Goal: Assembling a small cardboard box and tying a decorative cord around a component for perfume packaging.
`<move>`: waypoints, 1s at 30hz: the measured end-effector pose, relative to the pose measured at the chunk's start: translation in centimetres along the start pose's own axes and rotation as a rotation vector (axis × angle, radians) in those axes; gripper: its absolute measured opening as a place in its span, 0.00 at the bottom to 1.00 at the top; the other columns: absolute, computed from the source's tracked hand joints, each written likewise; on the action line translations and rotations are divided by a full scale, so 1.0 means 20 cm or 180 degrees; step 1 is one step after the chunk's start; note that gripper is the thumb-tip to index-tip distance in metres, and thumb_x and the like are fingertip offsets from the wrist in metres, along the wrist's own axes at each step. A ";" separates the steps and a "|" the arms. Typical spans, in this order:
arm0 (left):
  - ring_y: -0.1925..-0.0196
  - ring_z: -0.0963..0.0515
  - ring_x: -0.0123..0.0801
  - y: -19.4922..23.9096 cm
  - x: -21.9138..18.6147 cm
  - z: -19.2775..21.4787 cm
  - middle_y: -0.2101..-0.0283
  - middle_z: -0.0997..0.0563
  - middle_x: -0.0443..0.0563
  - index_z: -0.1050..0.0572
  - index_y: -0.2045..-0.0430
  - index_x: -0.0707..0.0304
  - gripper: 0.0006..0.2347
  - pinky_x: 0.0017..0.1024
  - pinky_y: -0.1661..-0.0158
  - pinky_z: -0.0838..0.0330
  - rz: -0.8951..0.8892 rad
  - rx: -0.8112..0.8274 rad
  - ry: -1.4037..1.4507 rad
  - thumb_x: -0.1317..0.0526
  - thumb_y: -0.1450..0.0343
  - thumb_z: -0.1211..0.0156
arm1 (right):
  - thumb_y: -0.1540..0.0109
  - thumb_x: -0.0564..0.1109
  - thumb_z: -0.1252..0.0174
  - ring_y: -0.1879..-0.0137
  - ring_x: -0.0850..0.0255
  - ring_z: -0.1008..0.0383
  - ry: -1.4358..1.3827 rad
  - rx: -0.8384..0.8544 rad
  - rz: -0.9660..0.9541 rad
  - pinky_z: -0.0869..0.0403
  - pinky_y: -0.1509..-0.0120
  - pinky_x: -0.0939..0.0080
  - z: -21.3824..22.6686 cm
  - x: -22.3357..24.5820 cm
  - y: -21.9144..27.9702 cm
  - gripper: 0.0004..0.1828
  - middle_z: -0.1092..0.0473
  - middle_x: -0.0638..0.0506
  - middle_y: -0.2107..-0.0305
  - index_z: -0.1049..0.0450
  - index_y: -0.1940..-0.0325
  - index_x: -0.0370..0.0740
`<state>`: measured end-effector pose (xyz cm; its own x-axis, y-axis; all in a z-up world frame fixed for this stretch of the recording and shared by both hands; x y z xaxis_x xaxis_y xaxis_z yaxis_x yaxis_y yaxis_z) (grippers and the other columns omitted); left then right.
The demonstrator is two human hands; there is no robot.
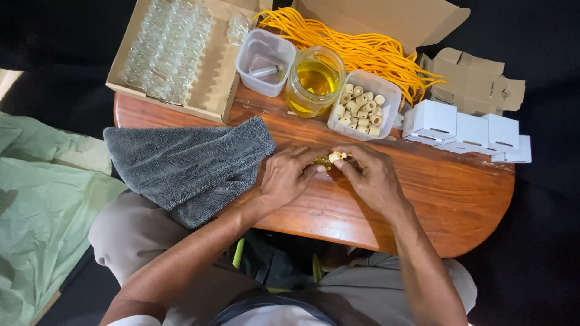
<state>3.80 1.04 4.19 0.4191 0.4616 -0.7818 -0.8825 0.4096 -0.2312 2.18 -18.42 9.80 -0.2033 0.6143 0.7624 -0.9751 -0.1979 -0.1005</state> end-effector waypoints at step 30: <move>0.70 0.16 0.31 -0.03 0.00 0.01 0.71 0.14 0.55 0.19 0.60 0.65 0.11 0.27 0.67 0.18 0.1023 -0.0342 0.2060 0.68 0.35 0.28 | 0.37 0.39 0.36 0.70 0.50 0.21 -0.0095 -0.0465 -0.0484 0.24 0.60 0.50 -0.09 -0.16 0.11 0.11 0.25 0.41 0.74 0.21 0.50 0.39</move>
<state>4.44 1.01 4.50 -0.0451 -0.0249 -0.9987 -0.9707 0.2373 0.0379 0.56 -19.54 6.00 -0.0522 0.6052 0.7943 -0.9973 0.0095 -0.0727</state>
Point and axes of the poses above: each hand's wrist, its own y-axis away from the middle knuckle, its own z-axis out of the back of the hand, x = y × z, the point moved 1 cm from there along -y, towards the middle knuckle
